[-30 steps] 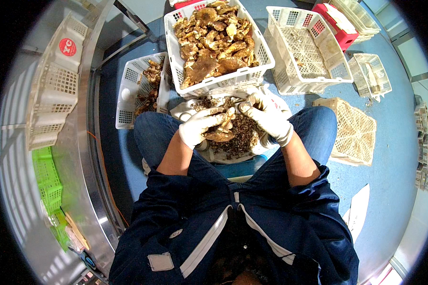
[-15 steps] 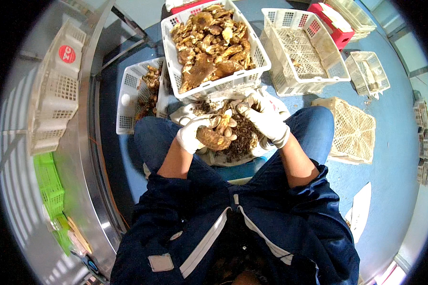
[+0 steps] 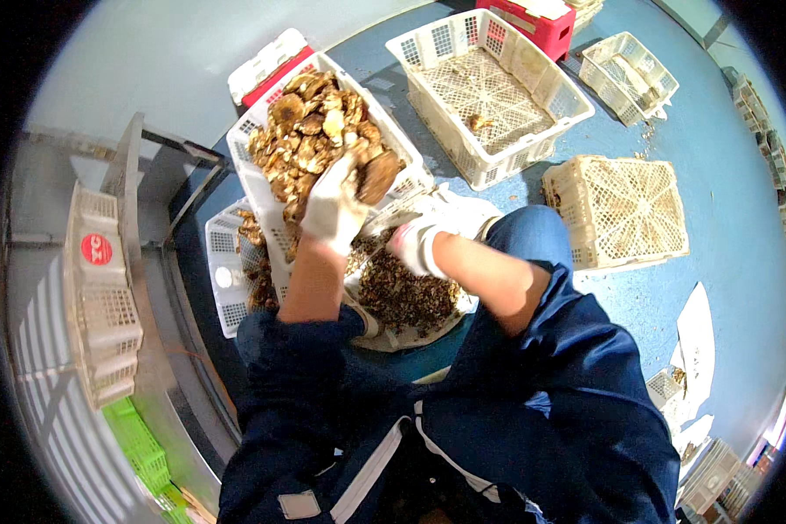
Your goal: The person sits on the floor and sorts mushrooms from one crate into others based on size or type, handling them by hand and clearing debris.
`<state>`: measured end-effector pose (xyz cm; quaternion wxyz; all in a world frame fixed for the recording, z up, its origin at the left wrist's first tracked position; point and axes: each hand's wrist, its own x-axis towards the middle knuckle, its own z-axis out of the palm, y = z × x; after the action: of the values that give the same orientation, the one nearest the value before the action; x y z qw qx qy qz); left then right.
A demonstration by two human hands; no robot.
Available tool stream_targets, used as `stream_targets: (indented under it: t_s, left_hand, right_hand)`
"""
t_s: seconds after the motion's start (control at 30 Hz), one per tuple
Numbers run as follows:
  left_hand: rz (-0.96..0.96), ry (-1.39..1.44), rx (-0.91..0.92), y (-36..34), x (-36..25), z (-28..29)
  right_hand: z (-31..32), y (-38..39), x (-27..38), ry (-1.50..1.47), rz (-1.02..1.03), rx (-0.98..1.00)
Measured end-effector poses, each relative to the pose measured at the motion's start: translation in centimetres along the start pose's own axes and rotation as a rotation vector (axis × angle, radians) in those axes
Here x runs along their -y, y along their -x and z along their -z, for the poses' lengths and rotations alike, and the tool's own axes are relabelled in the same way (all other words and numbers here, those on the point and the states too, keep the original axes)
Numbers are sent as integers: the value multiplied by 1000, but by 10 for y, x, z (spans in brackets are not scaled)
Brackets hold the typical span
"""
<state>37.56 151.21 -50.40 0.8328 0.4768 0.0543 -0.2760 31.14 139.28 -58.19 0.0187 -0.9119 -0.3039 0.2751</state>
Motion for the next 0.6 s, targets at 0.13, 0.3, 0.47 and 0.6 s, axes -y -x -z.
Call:
stream_targets:
  t_s: [0.13,0.3,0.47,0.6]
  left_hand:
    - [201,113,44,-124,52,-18]
    - [234,138,-2,-206,116,-52]
    - [273,-6,165,-179,87,-52]
    - [38,-218,270,-100,13,-4]
  right_hand:
    - [21,-2,8,-122,77,-8]
    - [30,-36,7,-124,146,19]
    - [29,-34,0,-117,124,79]
    - [36,-14,-3,-149,69,109]
